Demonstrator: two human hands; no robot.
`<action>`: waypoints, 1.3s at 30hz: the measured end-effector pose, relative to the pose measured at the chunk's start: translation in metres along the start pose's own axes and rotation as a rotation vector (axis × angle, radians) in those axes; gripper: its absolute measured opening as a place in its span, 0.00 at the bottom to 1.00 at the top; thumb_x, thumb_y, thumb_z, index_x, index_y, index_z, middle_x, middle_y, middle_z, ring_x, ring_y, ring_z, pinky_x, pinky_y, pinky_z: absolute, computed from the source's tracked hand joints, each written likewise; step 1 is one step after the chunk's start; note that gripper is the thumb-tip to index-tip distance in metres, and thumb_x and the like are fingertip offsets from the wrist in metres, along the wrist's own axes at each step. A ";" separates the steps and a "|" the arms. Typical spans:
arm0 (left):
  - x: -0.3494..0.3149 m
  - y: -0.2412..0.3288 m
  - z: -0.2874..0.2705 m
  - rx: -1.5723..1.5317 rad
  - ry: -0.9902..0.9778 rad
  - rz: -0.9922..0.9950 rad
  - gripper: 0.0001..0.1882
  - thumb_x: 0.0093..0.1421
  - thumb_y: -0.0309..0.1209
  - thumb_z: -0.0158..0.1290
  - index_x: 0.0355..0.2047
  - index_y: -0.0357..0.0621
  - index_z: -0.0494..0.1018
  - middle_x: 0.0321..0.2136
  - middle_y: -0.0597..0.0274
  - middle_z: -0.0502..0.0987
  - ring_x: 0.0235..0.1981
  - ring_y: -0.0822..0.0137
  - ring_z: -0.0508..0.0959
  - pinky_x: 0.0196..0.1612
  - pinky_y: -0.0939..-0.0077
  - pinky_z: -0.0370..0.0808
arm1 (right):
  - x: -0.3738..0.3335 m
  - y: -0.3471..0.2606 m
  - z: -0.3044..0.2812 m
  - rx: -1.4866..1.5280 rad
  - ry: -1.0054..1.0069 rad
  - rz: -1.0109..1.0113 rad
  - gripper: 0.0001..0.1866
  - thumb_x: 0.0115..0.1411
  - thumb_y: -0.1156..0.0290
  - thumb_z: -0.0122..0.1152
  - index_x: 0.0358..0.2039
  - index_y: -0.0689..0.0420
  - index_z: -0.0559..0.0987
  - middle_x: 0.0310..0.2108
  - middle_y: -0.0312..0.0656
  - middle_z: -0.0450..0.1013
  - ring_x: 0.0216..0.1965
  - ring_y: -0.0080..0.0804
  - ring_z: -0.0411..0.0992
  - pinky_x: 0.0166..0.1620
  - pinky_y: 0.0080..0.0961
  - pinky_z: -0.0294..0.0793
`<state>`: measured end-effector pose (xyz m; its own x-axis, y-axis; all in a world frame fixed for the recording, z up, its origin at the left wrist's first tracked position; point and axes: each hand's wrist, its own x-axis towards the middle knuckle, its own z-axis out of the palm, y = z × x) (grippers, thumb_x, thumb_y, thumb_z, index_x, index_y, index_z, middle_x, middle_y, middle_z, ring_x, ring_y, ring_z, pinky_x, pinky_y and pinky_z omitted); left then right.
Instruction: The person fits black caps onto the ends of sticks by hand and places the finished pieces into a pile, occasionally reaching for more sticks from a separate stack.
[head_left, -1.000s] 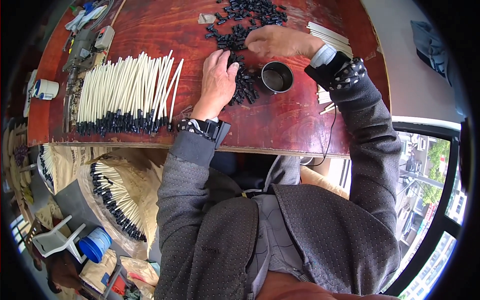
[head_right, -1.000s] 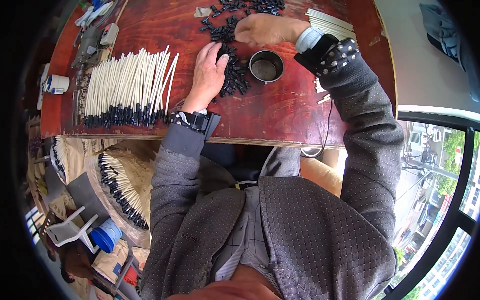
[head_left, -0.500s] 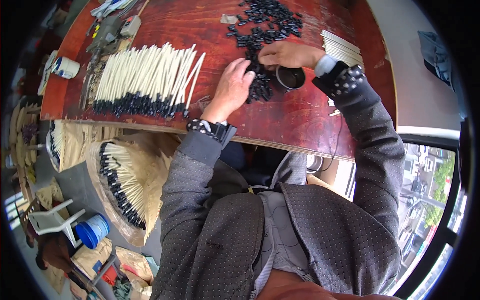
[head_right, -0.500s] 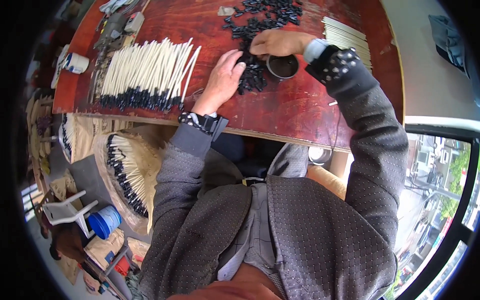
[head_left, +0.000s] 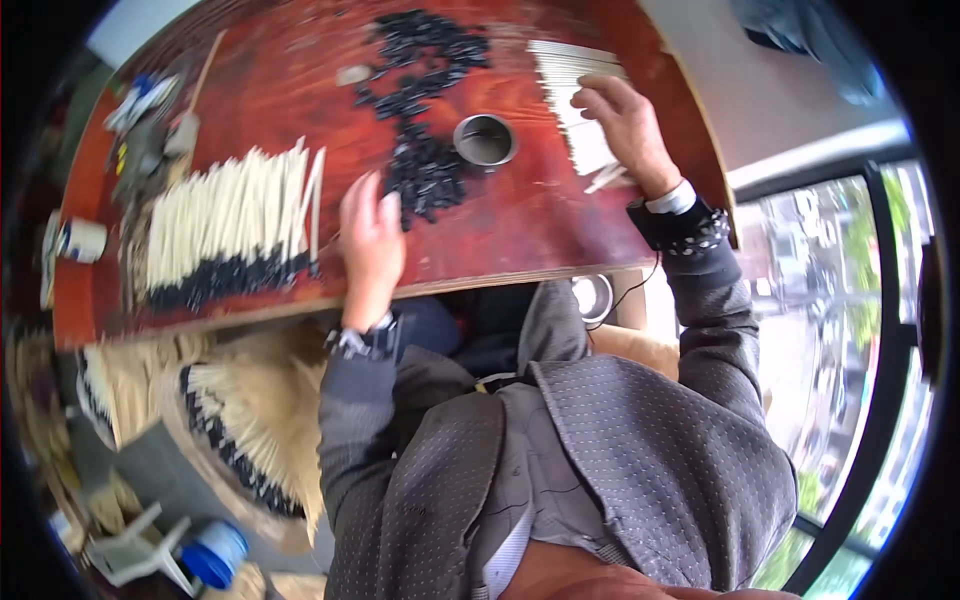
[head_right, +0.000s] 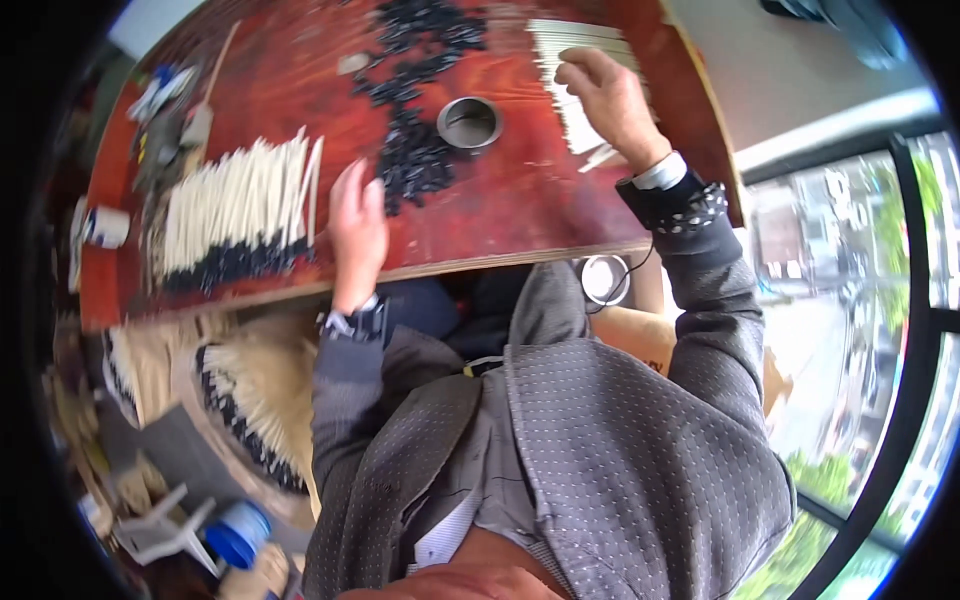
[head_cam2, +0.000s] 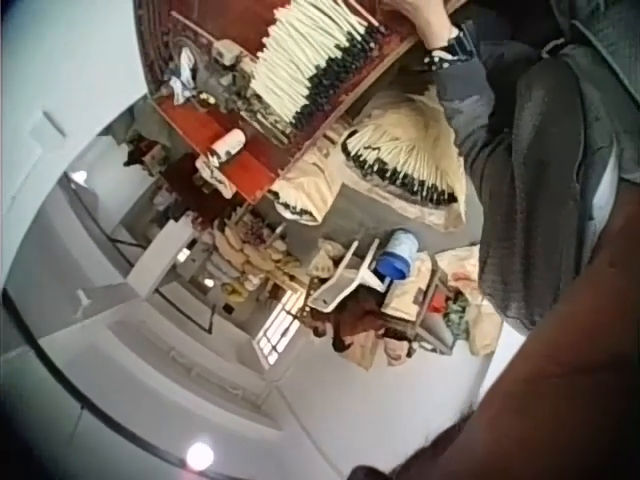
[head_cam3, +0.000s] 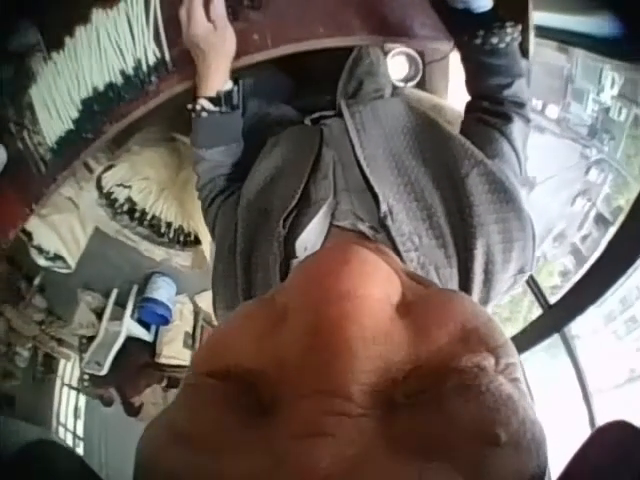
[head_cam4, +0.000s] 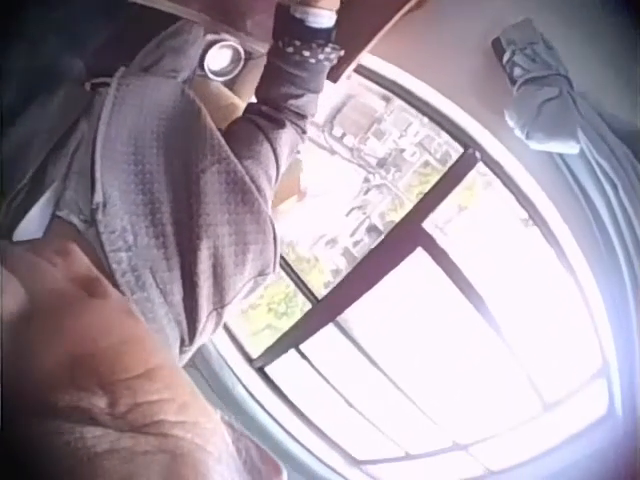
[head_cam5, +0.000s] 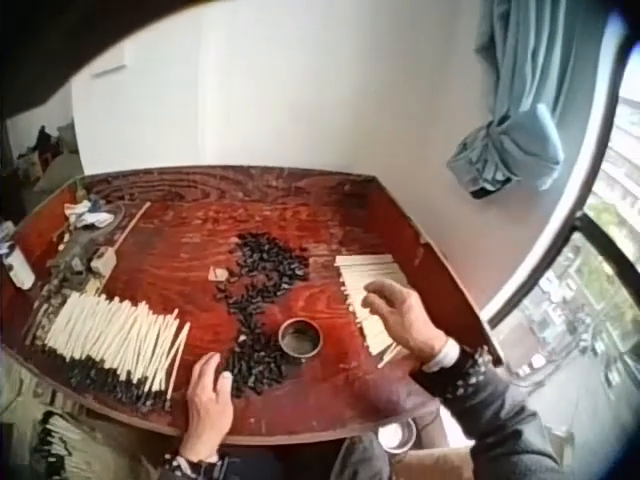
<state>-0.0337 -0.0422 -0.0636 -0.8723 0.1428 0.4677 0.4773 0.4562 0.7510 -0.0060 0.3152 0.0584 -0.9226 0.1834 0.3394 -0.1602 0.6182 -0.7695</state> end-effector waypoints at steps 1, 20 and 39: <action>-0.009 -0.006 -0.007 0.008 0.019 -0.025 0.18 0.67 0.28 0.52 0.55 0.34 0.72 0.54 0.43 0.74 0.57 0.48 0.73 0.60 0.61 0.69 | -0.012 0.003 -0.011 -0.160 -0.002 -0.014 0.13 0.65 0.72 0.61 0.48 0.64 0.79 0.39 0.45 0.80 0.42 0.36 0.79 0.48 0.28 0.77; -0.020 0.003 -0.017 0.037 -0.075 0.071 0.21 0.67 0.32 0.52 0.57 0.30 0.70 0.54 0.40 0.72 0.55 0.41 0.72 0.59 0.51 0.69 | -0.033 0.065 -0.041 -1.138 -0.583 -0.153 0.34 0.53 0.82 0.58 0.63 0.57 0.65 0.62 0.46 0.66 0.63 0.44 0.64 0.64 0.37 0.65; -0.017 0.012 -0.012 0.148 -0.102 0.077 0.20 0.65 0.29 0.54 0.54 0.31 0.72 0.53 0.41 0.74 0.54 0.42 0.74 0.58 0.53 0.70 | 0.018 0.069 -0.044 -1.131 -0.784 -0.179 0.37 0.40 0.53 0.80 0.44 0.58 0.70 0.43 0.47 0.69 0.49 0.48 0.70 0.52 0.42 0.71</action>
<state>-0.0123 -0.0495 -0.0569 -0.8438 0.2671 0.4656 0.5287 0.5633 0.6350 -0.0181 0.3945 0.0355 -0.9342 -0.2028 -0.2934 -0.2751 0.9333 0.2309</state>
